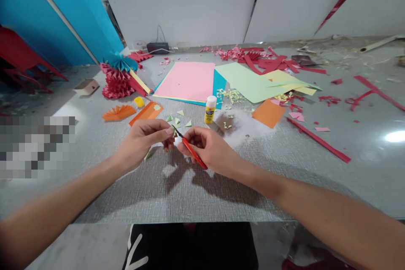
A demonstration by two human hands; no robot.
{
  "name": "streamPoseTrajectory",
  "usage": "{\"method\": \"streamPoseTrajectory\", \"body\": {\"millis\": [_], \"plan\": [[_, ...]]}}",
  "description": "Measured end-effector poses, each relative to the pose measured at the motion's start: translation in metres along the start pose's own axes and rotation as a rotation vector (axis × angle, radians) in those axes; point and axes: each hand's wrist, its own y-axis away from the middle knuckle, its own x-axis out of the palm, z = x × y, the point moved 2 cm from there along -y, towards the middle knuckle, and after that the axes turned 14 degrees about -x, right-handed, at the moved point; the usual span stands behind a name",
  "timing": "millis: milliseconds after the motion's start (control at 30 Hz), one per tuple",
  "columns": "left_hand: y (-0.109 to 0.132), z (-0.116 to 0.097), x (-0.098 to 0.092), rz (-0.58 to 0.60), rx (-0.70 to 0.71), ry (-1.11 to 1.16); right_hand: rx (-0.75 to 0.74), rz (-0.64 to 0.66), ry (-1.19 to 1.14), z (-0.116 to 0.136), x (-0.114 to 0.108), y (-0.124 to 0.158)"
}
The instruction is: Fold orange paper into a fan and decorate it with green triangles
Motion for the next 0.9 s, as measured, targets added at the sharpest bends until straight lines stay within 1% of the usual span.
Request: {"method": "streamPoseTrajectory", "body": {"millis": [100,267,467,633,767,900], "plan": [[0.0002,-0.0013,-0.001,-0.016,0.017,-0.004,0.013,-0.008,0.0,0.0019,0.0001,-0.0004],[0.0003,-0.0036,-0.002,-0.017,0.014,-0.062,0.041,0.017,0.028,0.0071,-0.0016,-0.0012],[0.0016,-0.0063,-0.0019,-0.003,0.052,-0.041,0.025,0.035,0.03,0.0059,-0.0057,-0.0027],[0.0021,-0.0066,-0.0031,-0.052,0.079,-0.028,0.02,0.027,0.039,0.0039,-0.0067,-0.0041],[0.0027,-0.0044,-0.0014,-0.039,0.045,-0.039,0.022,-0.005,0.05,0.0058,-0.006,-0.0033],[0.003,-0.0032,0.0005,-0.073,0.038,-0.031,0.042,0.001,0.068,0.0078,-0.0053,-0.0028]]}}
